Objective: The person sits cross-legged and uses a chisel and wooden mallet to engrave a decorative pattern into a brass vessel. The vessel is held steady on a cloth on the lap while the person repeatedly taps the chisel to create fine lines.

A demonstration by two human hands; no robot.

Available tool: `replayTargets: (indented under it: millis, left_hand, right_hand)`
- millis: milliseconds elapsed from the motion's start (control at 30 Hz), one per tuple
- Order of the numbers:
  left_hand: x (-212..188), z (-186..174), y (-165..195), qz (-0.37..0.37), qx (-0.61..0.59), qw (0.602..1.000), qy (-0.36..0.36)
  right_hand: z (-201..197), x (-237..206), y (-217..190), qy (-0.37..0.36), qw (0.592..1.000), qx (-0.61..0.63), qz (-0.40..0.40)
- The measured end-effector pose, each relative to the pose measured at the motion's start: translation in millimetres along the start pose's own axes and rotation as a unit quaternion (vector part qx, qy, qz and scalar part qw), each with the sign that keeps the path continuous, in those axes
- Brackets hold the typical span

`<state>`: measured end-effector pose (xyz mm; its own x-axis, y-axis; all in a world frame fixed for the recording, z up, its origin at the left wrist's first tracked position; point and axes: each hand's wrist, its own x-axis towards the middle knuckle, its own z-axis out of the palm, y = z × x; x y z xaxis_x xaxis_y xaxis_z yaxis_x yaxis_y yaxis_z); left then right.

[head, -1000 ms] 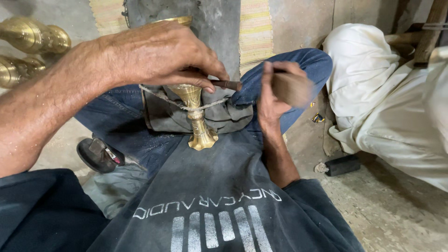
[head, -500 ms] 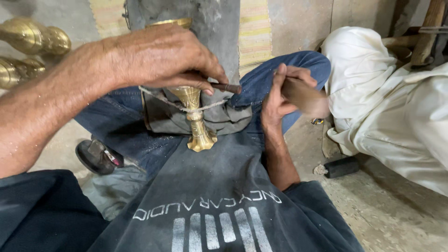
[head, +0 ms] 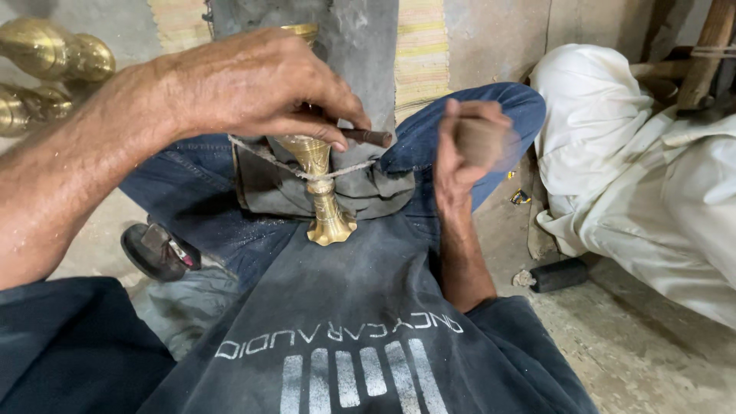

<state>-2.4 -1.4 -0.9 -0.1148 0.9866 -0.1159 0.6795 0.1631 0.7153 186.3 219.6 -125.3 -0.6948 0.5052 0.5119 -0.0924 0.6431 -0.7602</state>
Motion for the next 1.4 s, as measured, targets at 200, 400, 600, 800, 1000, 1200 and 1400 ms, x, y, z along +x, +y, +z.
replayTargets:
  millis: [200,400,600,800,1000,1200,1400]
  left_hand:
    - [4,5,-6,0.037,0.025,0.999,0.03]
    - [8,6,-9,0.002,0.017,1.0,0.007]
    - [11,2,-7,-0.012,0.013,1.0,-0.009]
    - [13,2,-4,-0.007,0.029,1.0,-0.004]
    - [16,-1,-9,0.055,0.027,0.998,0.0]
    - [17,1,-8,0.006,0.025,1.0,-0.002]
    - [19,-4,-7,-0.026,0.035,0.999,-0.025]
  right_hand:
    - [-3,-2,1,-0.014,0.993,0.107,0.049]
    - [2,-5,8,0.008,0.998,-0.001,0.058]
    - [4,-8,2,0.028,0.997,0.001,0.078]
    - [6,-2,-4,0.037,0.998,-0.002,0.041]
    - [4,0,-5,0.018,0.992,0.066,0.105]
    - [-1,0,5,0.002,0.998,-0.006,0.068]
    - [-4,8,15,-0.024,0.999,0.036,-0.03]
